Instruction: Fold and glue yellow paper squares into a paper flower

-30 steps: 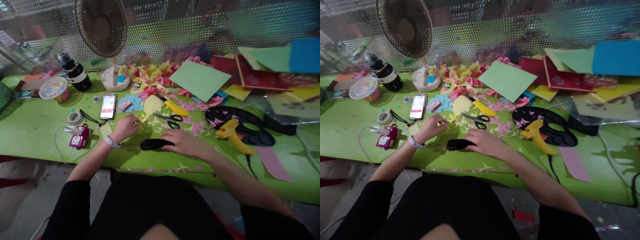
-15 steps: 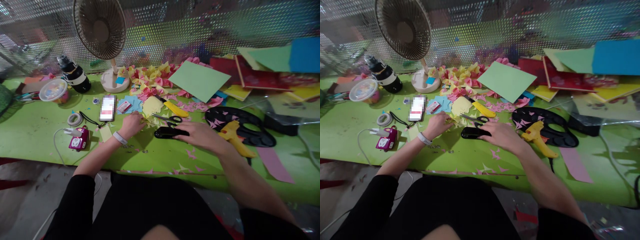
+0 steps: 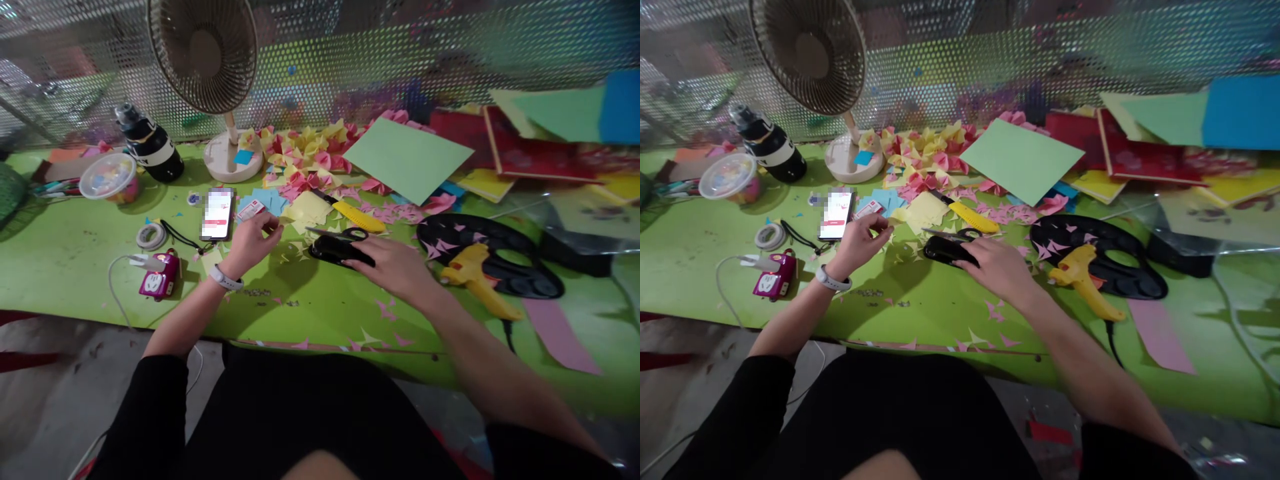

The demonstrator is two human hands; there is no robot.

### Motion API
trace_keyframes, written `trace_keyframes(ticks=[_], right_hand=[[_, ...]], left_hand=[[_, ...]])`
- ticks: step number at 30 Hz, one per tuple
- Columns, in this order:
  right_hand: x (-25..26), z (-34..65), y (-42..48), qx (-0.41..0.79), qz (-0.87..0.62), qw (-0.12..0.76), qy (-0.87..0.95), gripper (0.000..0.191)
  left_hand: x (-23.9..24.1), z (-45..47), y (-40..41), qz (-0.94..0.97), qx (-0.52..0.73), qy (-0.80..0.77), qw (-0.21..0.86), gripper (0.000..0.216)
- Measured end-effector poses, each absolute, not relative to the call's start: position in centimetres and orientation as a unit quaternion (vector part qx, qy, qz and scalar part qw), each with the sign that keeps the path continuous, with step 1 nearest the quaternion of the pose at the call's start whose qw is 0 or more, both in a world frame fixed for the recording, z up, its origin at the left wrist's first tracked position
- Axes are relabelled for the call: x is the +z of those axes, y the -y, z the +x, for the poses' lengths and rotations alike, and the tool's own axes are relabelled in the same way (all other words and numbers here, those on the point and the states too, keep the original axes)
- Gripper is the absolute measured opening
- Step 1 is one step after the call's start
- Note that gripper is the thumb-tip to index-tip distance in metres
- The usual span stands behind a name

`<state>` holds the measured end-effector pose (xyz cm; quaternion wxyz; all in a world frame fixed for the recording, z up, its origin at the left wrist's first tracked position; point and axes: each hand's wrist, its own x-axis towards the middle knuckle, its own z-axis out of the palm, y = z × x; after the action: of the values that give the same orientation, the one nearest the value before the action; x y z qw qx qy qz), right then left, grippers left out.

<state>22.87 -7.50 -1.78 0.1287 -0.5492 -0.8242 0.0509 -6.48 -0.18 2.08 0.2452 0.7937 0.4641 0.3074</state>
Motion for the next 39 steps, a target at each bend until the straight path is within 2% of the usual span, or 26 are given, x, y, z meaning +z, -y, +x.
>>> trace_keyframes(ticks=[7, 15, 21, 28, 39], right_hand=[[-2.8, 23.3, 7.2, 0.04, -0.553, 0.151, 0.818, 0.036], [-3.0, 22.8, 7.3, 0.023, -0.58, 0.16, 0.798, 0.034], [-3.1, 22.9, 7.3, 0.038, -0.59, 0.168, 0.789, 0.035], [-2.8, 23.3, 7.1, 0.07, -0.578, 0.174, 0.794, 0.038], [-2.6, 23.6, 7.0, 0.086, -0.553, 0.172, 0.811, 0.037]], left_hand=[[1.9, -7.7, 0.2, 0.769, 0.331, -0.471, 0.279, 0.009], [1.3, -8.2, -0.8, 0.765, 0.32, -0.506, 0.239, 0.006], [0.6, -8.3, -1.0, 0.739, 0.325, -0.515, 0.288, 0.01], [-0.3, -7.6, -1.3, 0.691, 0.274, -0.535, 0.401, 0.019], [-1.0, -7.5, -1.5, 0.709, 0.255, -0.533, 0.386, 0.024]])
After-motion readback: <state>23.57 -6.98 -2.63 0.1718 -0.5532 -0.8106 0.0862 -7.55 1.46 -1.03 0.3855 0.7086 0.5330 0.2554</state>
